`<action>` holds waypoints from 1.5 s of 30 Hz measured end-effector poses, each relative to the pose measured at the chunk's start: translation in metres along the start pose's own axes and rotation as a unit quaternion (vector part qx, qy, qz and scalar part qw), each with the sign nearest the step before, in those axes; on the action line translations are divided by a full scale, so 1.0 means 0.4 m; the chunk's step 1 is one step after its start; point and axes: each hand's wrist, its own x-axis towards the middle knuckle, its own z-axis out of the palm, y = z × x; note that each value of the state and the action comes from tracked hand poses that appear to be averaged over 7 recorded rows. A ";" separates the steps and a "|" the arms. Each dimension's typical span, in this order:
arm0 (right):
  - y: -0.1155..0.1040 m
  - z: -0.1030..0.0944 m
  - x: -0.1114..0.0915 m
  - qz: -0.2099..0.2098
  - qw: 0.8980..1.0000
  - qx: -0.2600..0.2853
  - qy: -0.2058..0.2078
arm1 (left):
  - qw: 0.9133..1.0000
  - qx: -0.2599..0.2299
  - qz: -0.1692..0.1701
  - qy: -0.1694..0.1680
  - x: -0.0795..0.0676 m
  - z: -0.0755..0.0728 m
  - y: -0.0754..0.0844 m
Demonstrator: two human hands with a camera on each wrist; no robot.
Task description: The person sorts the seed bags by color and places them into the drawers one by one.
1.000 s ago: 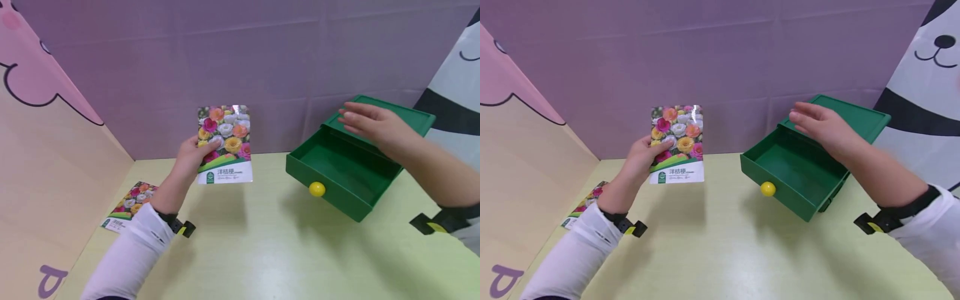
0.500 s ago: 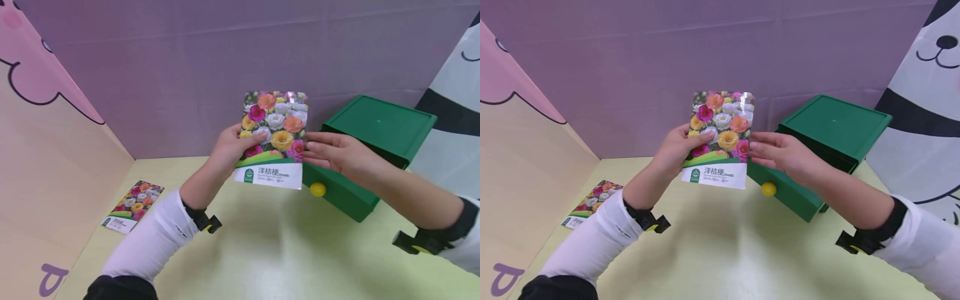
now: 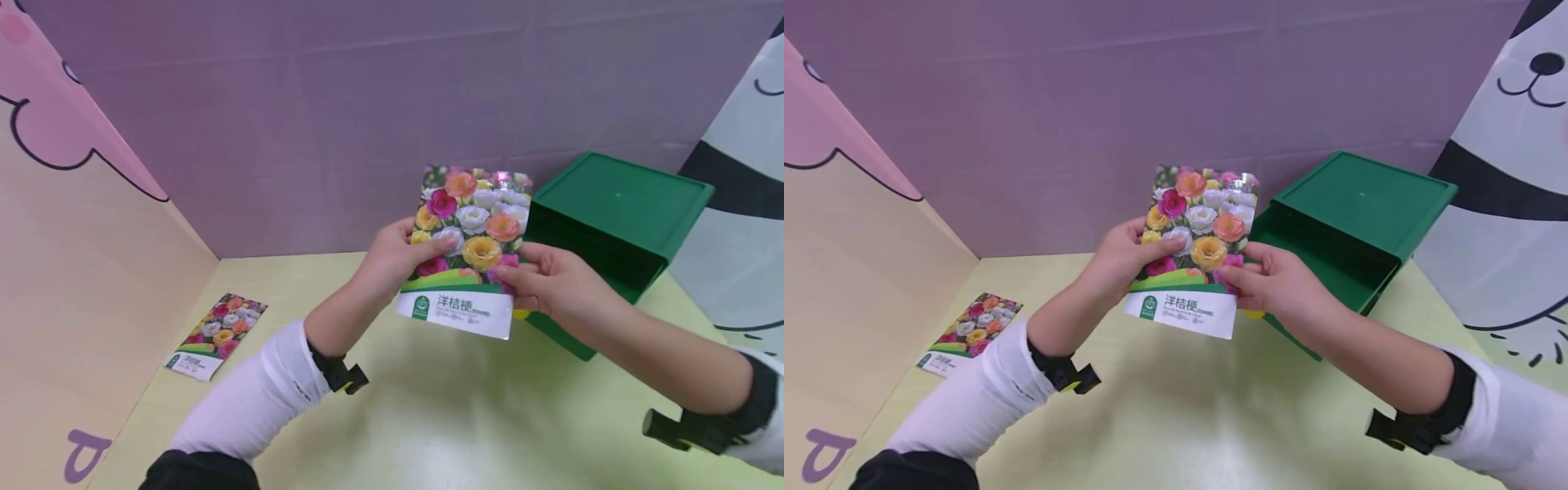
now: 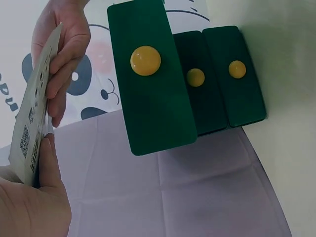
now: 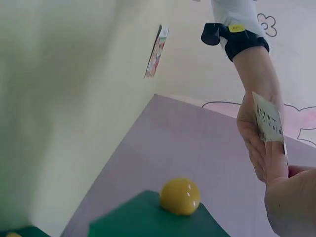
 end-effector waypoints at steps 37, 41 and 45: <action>0.069 -0.205 -0.032 0.043 0.973 0.222 0.057 | 0.941 0.188 -0.024 0.279 -0.042 -0.575 -0.210; 0.079 -0.224 -0.038 0.059 0.967 0.246 0.042 | 0.912 0.286 -0.027 0.293 -0.056 -0.638 -0.268; 0.093 -0.240 -0.046 0.059 0.962 0.268 0.016 | 0.885 0.367 -0.048 0.281 -0.072 -0.684 -0.316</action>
